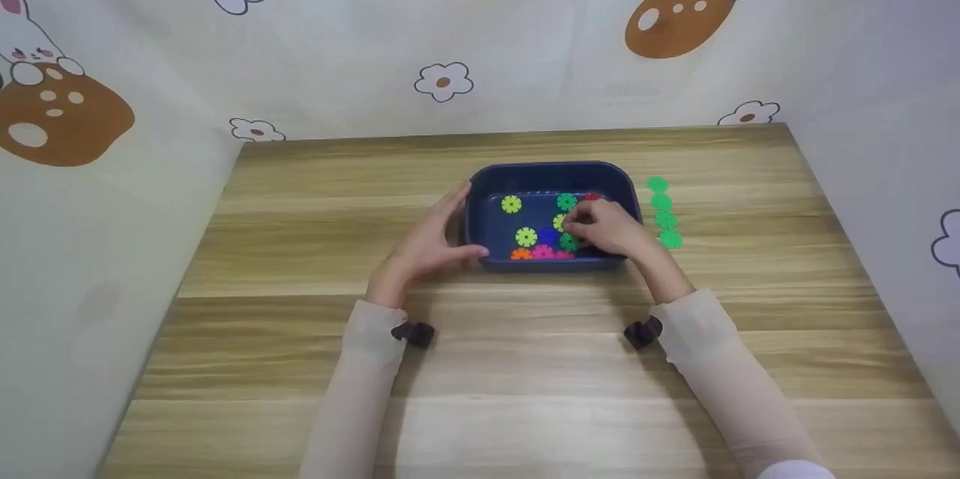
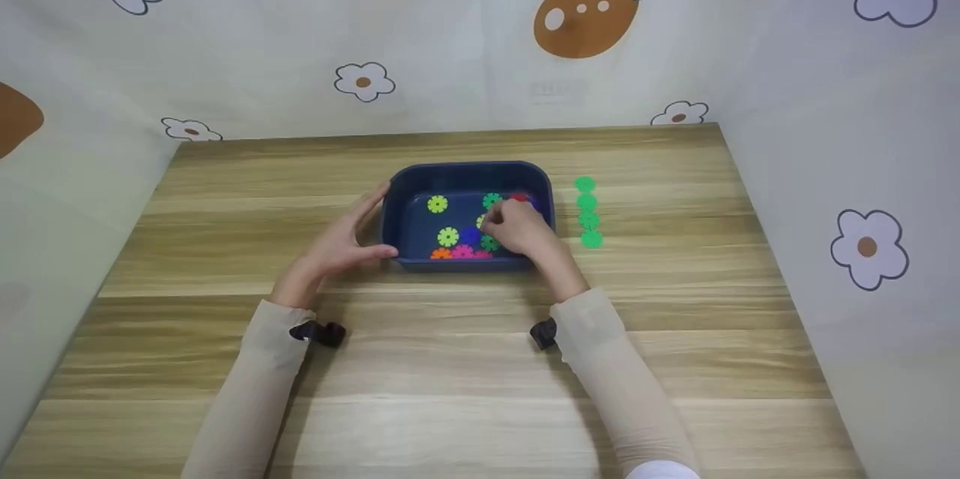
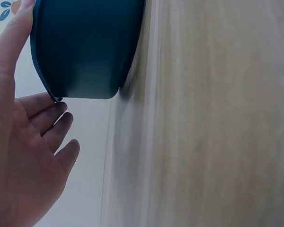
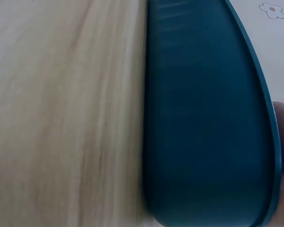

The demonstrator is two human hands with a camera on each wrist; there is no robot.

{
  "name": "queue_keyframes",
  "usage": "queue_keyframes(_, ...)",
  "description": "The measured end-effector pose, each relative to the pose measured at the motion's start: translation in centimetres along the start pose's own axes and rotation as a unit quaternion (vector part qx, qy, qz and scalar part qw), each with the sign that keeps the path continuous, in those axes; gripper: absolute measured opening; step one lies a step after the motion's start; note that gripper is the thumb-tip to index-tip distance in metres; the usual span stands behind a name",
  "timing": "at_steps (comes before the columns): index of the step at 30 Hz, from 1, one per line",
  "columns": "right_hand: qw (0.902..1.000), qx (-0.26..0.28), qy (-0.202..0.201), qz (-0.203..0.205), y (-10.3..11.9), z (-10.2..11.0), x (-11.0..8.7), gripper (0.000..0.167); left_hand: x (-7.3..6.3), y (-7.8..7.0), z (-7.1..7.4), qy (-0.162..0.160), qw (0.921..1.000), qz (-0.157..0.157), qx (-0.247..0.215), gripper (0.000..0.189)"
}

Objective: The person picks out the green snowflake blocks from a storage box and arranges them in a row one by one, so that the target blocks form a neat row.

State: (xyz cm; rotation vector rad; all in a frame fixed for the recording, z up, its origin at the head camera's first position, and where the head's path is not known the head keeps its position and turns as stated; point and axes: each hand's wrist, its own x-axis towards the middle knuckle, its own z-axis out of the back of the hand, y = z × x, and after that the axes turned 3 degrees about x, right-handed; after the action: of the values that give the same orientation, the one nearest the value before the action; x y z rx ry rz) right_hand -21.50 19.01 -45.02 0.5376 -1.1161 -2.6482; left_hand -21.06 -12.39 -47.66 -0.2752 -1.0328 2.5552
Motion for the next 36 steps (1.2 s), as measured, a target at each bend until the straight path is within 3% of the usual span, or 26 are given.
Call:
queue_keyframes(12,0.9983,-0.034,-0.001,0.047,-0.27,-0.25,0.04,0.017,0.01,-0.18,0.06,-0.001,1.0000,0.000,-0.002,0.108)
queue_keyframes(19,0.9970,-0.017,0.057,0.048,-0.39,-0.09,0.01,0.013,0.10,-0.17,-0.01,-0.007,1.0000,0.002,0.003,0.108)
queue_keyframes(23,0.9926,-0.035,0.093,0.069,-0.32,0.04,-0.05,0.015,0.16,-0.05,-0.09,-0.011,0.9999,-0.001,0.004,0.107)
queue_keyframes(30,0.9860,-0.008,0.146,0.080,-0.25,0.33,-0.16,0.016,0.11,-0.09,-0.06,-0.005,1.0000,-0.005,-0.005,0.107)
queue_keyframes(36,0.9842,0.032,0.160,0.069,-0.42,0.55,-0.06,0.024,0.08,-0.19,0.00,-0.002,1.0000,0.002,-0.002,0.107)
